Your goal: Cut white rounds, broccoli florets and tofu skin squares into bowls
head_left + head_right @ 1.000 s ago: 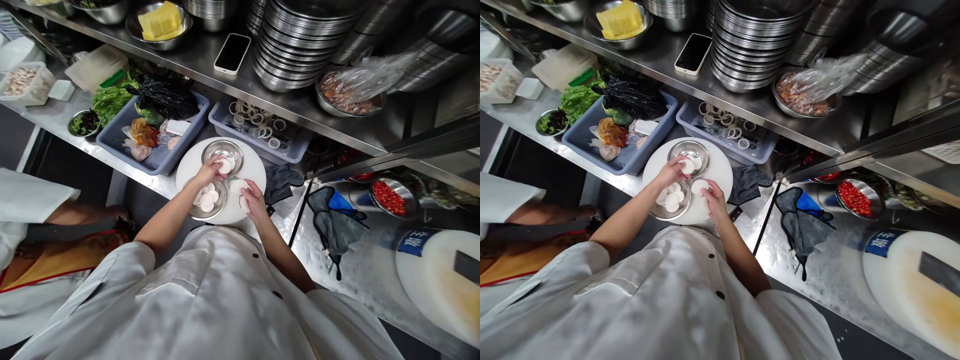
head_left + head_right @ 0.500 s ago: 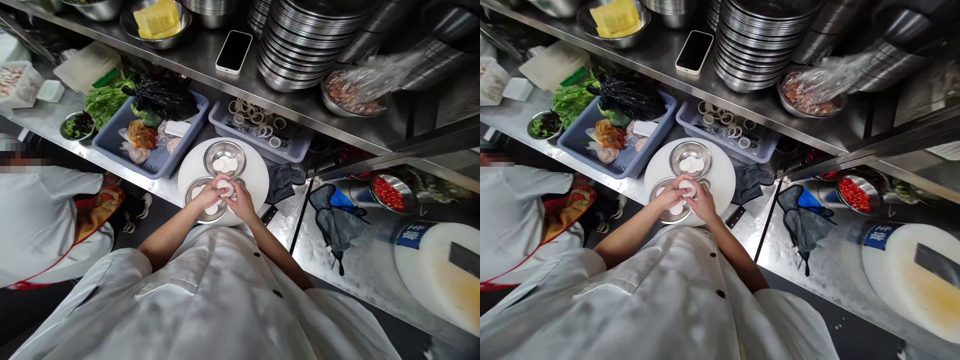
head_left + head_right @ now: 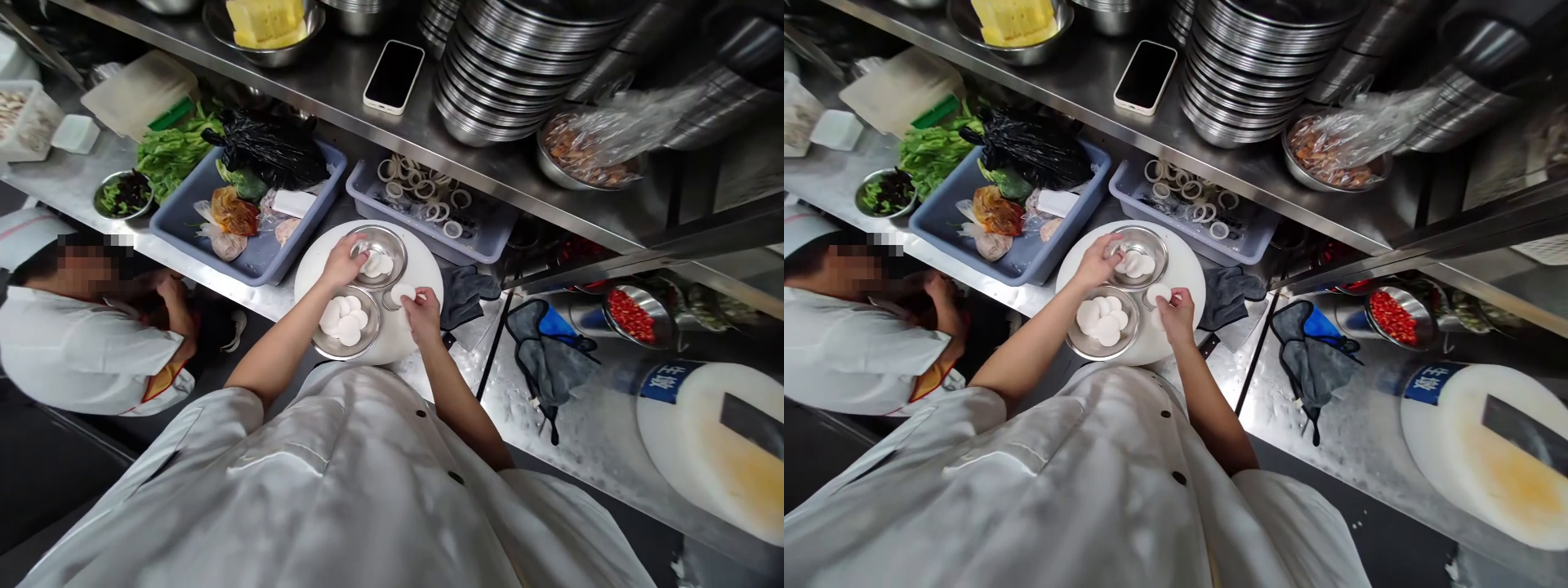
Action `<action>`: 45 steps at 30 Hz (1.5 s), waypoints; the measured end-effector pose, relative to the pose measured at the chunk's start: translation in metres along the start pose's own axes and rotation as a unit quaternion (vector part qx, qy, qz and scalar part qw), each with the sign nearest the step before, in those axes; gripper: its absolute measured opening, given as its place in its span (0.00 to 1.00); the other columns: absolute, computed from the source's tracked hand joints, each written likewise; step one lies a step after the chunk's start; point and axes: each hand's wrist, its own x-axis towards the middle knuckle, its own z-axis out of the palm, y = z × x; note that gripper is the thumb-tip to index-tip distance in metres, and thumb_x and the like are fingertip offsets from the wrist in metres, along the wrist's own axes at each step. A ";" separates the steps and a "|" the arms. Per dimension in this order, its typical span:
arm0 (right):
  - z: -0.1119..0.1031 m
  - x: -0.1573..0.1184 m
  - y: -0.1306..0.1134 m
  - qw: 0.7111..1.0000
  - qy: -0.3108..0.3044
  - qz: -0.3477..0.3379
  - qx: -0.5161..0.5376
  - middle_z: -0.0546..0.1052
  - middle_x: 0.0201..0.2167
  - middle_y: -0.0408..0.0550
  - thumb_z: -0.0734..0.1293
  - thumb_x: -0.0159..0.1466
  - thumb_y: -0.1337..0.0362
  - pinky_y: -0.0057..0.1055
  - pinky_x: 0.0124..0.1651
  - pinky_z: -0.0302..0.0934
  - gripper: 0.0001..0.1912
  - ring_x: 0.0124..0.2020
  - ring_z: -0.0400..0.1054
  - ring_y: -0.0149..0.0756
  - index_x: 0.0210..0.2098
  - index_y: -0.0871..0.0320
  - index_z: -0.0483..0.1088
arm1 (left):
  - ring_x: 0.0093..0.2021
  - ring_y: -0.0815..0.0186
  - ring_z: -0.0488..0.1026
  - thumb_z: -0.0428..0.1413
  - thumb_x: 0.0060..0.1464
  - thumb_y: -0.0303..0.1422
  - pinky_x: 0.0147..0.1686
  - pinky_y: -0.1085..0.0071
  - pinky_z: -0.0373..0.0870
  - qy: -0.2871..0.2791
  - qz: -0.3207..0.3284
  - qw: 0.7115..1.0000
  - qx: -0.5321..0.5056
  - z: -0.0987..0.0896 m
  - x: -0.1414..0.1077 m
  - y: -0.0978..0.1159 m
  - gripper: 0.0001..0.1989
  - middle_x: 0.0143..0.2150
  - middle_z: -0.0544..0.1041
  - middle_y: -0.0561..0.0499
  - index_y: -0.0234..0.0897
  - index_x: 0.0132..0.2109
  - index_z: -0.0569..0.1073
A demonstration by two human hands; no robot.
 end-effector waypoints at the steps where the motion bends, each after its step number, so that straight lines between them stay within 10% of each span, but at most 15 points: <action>1: 0.005 0.008 -0.002 1.000 0.004 -0.002 -0.001 0.73 0.29 0.38 0.73 0.49 0.52 0.27 0.30 0.58 0.26 0.27 0.65 0.32 0.44 0.53 0.64 | 0.52 0.58 0.75 0.58 0.55 0.31 0.57 0.61 0.70 0.011 0.010 0.999 0.038 -0.006 0.000 -0.005 0.15 0.53 0.79 0.45 0.37 0.50 0.78; 6: 0.037 0.062 -0.030 0.975 -0.030 -0.104 -0.195 0.77 0.43 0.52 0.64 0.64 0.53 0.40 0.48 0.68 0.24 0.44 0.72 0.43 0.56 0.59 0.67 | 0.38 0.61 0.75 0.51 0.58 0.29 0.46 0.64 0.72 -0.048 0.005 0.987 0.155 -0.039 -0.047 -0.032 0.13 0.37 0.80 0.48 0.36 0.45 0.79; 9: 0.050 0.061 -0.040 0.872 -0.034 -0.209 -0.441 0.73 0.54 0.63 0.62 0.69 0.57 0.50 0.60 0.62 0.23 0.56 0.66 0.53 0.60 0.63 0.67 | 0.46 0.56 0.76 0.50 0.56 0.28 0.50 0.60 0.71 -0.146 0.058 0.957 0.245 -0.056 -0.089 -0.042 0.18 0.44 0.81 0.44 0.36 0.51 0.78; 14: 0.064 -0.021 -0.009 0.659 -0.323 -0.268 -0.623 0.69 0.58 0.61 0.70 0.67 0.56 0.48 0.58 0.63 0.26 0.57 0.64 0.55 0.63 0.56 0.69 | 0.67 0.45 0.63 0.57 0.53 0.29 0.60 0.48 0.61 -0.258 0.153 0.865 0.402 -0.064 -0.132 -0.041 0.33 0.69 0.67 0.35 0.37 0.67 0.68; 17: 0.068 -0.054 0.015 0.612 -0.326 -0.274 -0.666 0.66 0.60 0.63 0.73 0.64 0.59 0.52 0.57 0.63 0.29 0.57 0.62 0.58 0.64 0.54 0.69 | 0.65 0.45 0.65 0.59 0.53 0.29 0.59 0.48 0.59 -0.271 0.137 0.843 0.443 -0.061 -0.135 -0.035 0.30 0.68 0.67 0.34 0.37 0.64 0.70; 27: 0.055 -0.034 0.015 0.704 -0.352 -0.224 -0.575 0.72 0.48 0.56 0.68 0.60 0.76 0.41 0.57 0.65 0.20 0.50 0.68 0.44 0.52 0.61 0.71 | 0.58 0.49 0.70 0.52 0.59 0.24 0.55 0.50 0.62 -0.311 0.112 0.829 0.451 -0.062 -0.133 -0.034 0.24 0.56 0.75 0.38 0.44 0.61 0.72; 35: 0.039 -0.018 0.005 0.883 -0.360 -0.116 -0.278 0.77 0.40 0.45 0.72 0.55 0.66 0.36 0.48 0.66 0.19 0.39 0.70 0.38 0.47 0.56 0.74 | 0.55 0.48 0.74 0.60 0.54 0.28 0.55 0.52 0.64 -0.266 0.075 0.886 0.372 -0.073 -0.135 -0.028 0.23 0.53 0.76 0.39 0.40 0.58 0.72; 40: 0.040 0.022 -0.018 0.951 -0.214 -0.124 -0.185 0.76 0.43 0.47 0.71 0.56 0.51 0.36 0.46 0.68 0.26 0.44 0.70 0.41 0.51 0.55 0.72 | 0.52 0.54 0.76 0.62 0.54 0.34 0.53 0.61 0.70 -0.140 0.019 0.964 0.227 -0.070 -0.143 -0.027 0.25 0.53 0.77 0.43 0.40 0.58 0.70; 43: 0.041 0.036 -0.034 0.931 -0.062 -0.207 -0.294 0.76 0.46 0.54 0.68 0.61 0.51 0.42 0.52 0.67 0.25 0.50 0.68 0.46 0.52 0.57 0.71 | 0.45 0.59 0.76 0.65 0.52 0.38 0.49 0.64 0.73 -0.078 -0.020 0.989 0.125 -0.060 -0.148 -0.026 0.25 0.49 0.78 0.49 0.41 0.56 0.70; 45: 0.041 0.028 -0.037 0.930 -0.090 -0.202 -0.294 0.76 0.43 0.52 0.67 0.63 0.50 0.41 0.50 0.68 0.21 0.46 0.69 0.44 0.49 0.56 0.72 | 0.43 0.62 0.76 0.66 0.52 0.42 0.47 0.64 0.74 -0.045 -0.031 0.997 0.054 -0.051 -0.152 -0.026 0.26 0.47 0.78 0.50 0.40 0.55 0.69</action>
